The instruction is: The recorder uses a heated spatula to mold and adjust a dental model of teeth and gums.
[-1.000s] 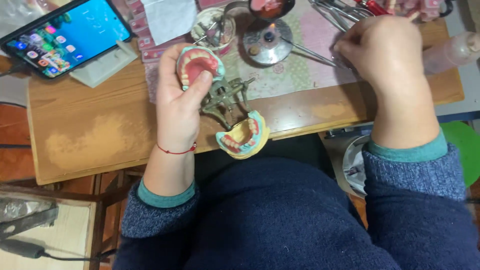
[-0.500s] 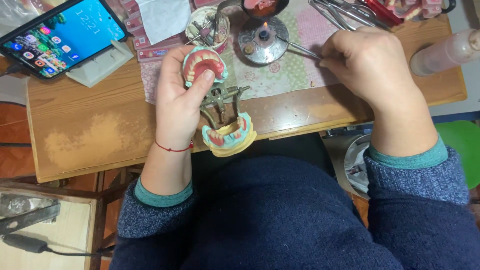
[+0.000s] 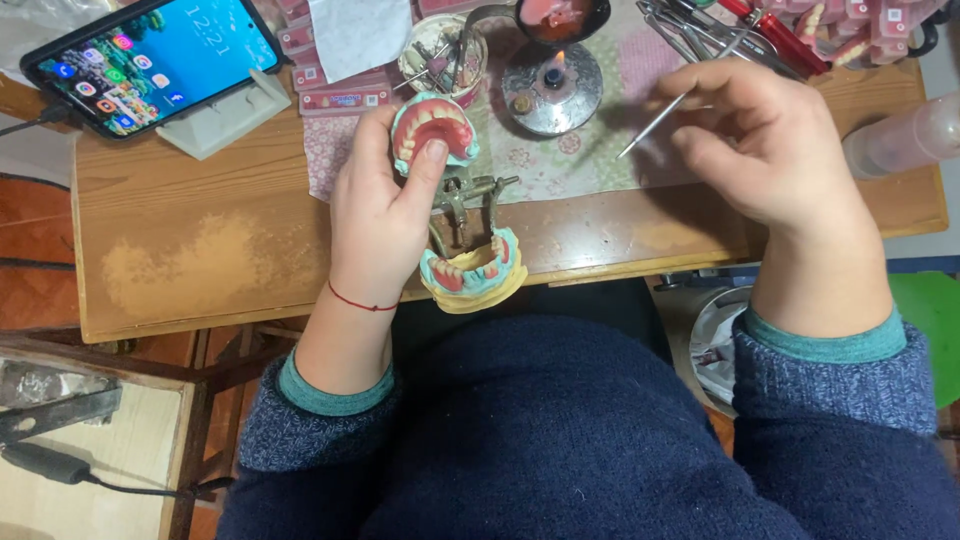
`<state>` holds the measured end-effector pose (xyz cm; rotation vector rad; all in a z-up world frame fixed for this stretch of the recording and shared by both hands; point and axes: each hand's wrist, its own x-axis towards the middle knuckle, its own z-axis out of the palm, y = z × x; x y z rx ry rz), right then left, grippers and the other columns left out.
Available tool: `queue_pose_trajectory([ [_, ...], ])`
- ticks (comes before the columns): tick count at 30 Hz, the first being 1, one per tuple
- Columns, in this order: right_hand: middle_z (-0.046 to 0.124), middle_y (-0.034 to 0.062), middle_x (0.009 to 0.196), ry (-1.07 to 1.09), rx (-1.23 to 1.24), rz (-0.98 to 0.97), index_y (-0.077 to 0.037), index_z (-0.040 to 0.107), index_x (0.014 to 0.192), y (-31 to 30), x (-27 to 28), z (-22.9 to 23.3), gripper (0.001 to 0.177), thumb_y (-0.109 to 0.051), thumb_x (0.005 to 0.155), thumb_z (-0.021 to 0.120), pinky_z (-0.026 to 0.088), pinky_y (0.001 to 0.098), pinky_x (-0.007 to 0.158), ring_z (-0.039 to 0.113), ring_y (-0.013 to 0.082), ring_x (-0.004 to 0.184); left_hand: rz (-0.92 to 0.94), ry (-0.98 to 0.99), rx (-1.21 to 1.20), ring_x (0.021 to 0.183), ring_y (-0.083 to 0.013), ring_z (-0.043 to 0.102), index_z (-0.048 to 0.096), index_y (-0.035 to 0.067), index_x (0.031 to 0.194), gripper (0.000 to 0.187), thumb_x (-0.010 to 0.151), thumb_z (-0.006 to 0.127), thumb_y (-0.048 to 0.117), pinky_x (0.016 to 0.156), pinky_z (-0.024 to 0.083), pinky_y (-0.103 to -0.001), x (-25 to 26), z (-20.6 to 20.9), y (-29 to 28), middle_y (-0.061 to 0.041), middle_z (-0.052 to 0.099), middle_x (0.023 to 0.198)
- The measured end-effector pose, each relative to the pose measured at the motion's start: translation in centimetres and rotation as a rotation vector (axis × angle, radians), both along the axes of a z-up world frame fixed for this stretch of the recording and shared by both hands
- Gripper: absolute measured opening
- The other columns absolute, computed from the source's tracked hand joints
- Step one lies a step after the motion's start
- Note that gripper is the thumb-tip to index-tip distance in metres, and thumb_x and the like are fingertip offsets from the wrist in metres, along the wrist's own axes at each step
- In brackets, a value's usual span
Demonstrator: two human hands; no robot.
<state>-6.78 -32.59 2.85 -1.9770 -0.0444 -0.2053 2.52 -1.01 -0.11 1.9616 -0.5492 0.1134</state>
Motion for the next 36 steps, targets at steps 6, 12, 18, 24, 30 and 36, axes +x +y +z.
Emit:
queue_pose_trajectory([
  [6,0.072,0.0097,0.098,-0.250,0.431,-0.075,0.005,0.070,0.119,2.3,1.1,-3.1,0.007,0.000,0.118,0.065,0.057,0.0238,0.076,0.072,0.0158,0.086,-0.055,0.116,-0.201,0.101,-0.0138,0.072,0.059,0.001,0.137,0.039,0.110,0.064,0.028,0.093,0.058,-0.031,0.6,-1.8,0.0,-0.006,0.076,0.114],
  [12,0.070,0.0114,0.092,-0.147,0.734,-0.083,0.003,0.069,0.118,2.0,4.8,-4.9,0.019,-0.010,0.114,0.056,0.056,0.0314,0.083,0.069,0.0200,0.086,-0.202,0.422,-0.428,0.082,-0.0051,0.057,0.052,0.003,0.140,0.046,0.106,0.061,0.032,0.071,0.051,-0.021,1.3,-2.7,0.0,0.001,0.066,0.107],
  [18,0.067,0.0117,0.099,-0.054,0.923,-0.135,-0.001,0.065,0.110,2.1,5.9,-5.4,0.021,-0.010,0.102,0.049,0.057,0.0413,0.093,0.065,0.0244,0.096,-0.332,0.582,-0.508,0.084,-0.0049,0.056,0.061,0.004,0.128,0.035,0.106,0.060,0.032,0.071,0.048,-0.020,1.3,-2.7,-0.9,0.001,0.066,0.107],
  [24,0.065,0.0124,0.096,-0.033,0.958,-0.077,0.003,0.064,0.107,1.6,4.9,-6.1,0.020,-0.010,0.104,0.048,0.053,0.0380,0.086,0.061,0.0223,0.087,-0.408,0.669,-0.532,0.078,-0.0057,0.055,0.065,0.002,0.123,0.027,0.105,0.064,0.023,0.068,0.047,-0.020,1.7,-3.3,-0.9,0.000,0.066,0.099],
  [30,0.066,0.0125,0.091,0.013,0.922,-0.155,-0.001,0.064,0.109,3.0,2.8,-5.3,0.021,-0.016,0.104,0.049,0.057,0.0399,0.086,0.065,0.0237,0.087,-0.517,0.738,-0.519,0.078,-0.0046,0.057,0.065,0.002,0.126,0.032,0.104,0.066,0.026,0.070,0.050,-0.020,2.0,-3.4,-0.2,0.001,0.068,0.101],
  [36,0.066,0.0164,0.096,-0.104,0.804,-0.208,0.003,0.063,0.111,3.2,2.3,-6.5,0.034,-0.027,0.115,0.047,0.052,0.0375,0.087,0.062,0.0252,0.088,-0.477,0.687,-0.419,0.085,-0.0016,0.062,0.064,0.005,0.129,0.039,0.099,0.068,0.029,0.069,0.052,-0.019,1.8,-2.6,-0.3,0.002,0.071,0.106],
])
